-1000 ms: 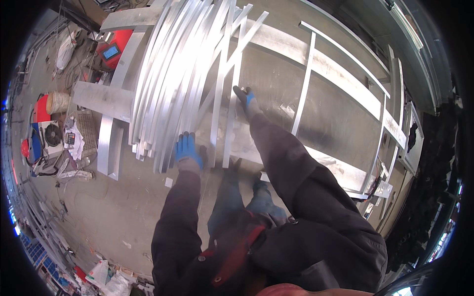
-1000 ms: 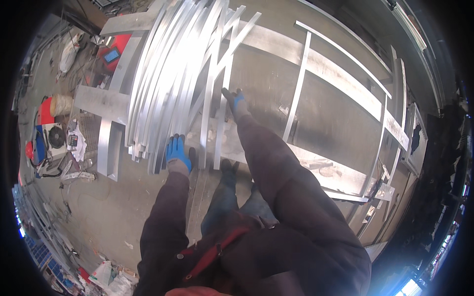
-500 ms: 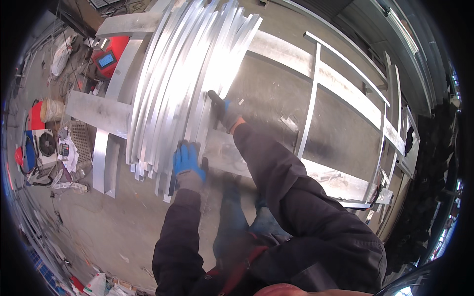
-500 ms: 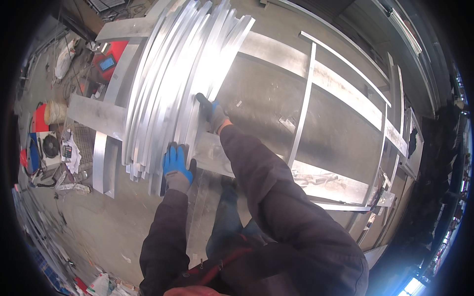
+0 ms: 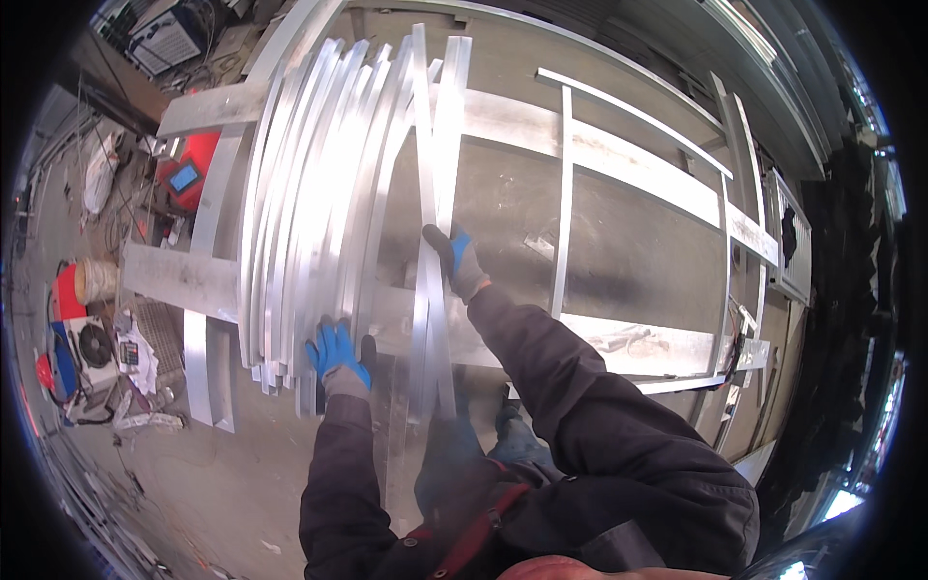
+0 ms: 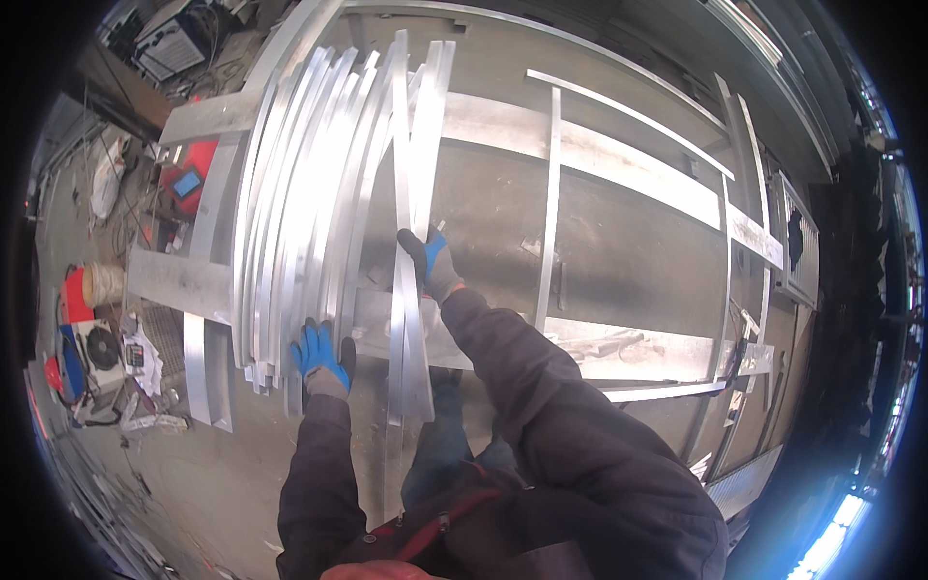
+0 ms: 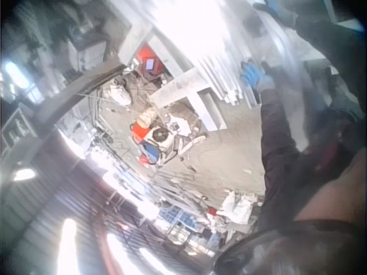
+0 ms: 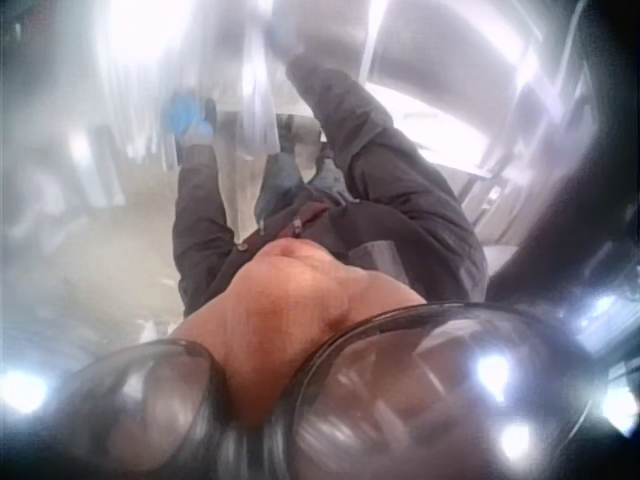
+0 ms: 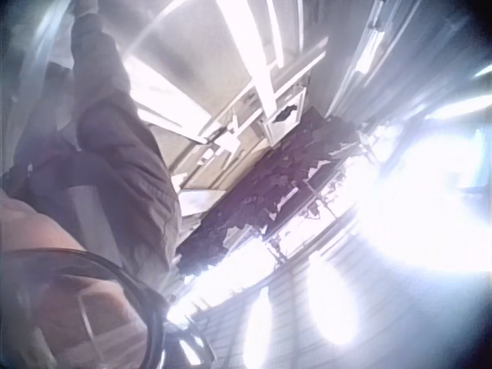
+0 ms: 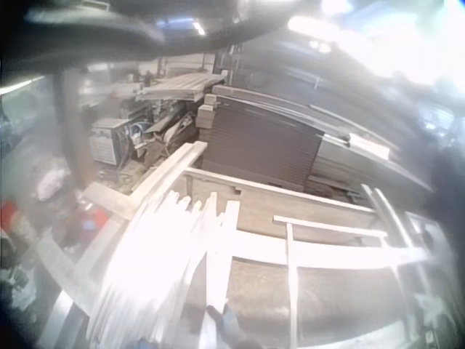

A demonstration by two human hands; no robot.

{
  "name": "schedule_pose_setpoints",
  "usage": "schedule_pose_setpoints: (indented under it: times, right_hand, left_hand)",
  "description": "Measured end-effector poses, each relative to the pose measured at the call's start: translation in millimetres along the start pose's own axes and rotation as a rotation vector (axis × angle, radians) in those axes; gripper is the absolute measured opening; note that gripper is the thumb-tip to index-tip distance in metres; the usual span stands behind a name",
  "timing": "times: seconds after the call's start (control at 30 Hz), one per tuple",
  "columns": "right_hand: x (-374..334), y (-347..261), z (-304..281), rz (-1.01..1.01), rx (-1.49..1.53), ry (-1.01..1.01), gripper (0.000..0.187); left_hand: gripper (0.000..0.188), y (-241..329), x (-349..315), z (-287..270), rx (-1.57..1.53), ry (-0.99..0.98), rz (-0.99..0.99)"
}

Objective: The person uses a pneumatic rivet gun to fasten metal bars into a rectangular frame, then places additional bars across the frame to form a grid. The person repeatedly positions and secures the bars, adjusting their placement as needed.

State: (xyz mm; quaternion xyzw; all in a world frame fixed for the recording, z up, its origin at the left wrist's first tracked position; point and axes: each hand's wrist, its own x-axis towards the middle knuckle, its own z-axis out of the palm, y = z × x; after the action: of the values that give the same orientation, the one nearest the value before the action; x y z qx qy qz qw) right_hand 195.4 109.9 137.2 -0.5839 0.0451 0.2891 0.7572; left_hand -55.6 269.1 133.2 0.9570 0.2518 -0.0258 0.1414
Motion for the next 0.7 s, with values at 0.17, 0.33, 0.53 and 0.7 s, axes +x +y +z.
schedule_pose_setpoints:
  times: [0.17, 0.33, 0.53, 0.7]
  right_hand:
    - [-48.1, -36.2, 1.3, -0.105, -0.584, 0.069, 0.055]
    - [-125.0, -67.1, 5.8, -0.329, -0.392, 0.092, 0.052]
    - [-198.4, -138.4, -70.1, -0.536, -0.409, -0.207, 0.06]
    - [-306.9, -136.9, -164.7, -0.233, -0.284, -0.299, 0.076]
  left_hand:
    - [0.063, 58.4, 10.3, 4.0, -1.038, -0.007, -0.064]
    - [0.073, 161.6, -21.1, -30.4, -1.606, -0.345, 0.004]
    - [0.071, 255.6, -55.5, -89.8, -1.591, -0.24, 0.322]
    - [0.04, 322.2, -86.0, -113.4, -1.64, -0.475, 0.234]
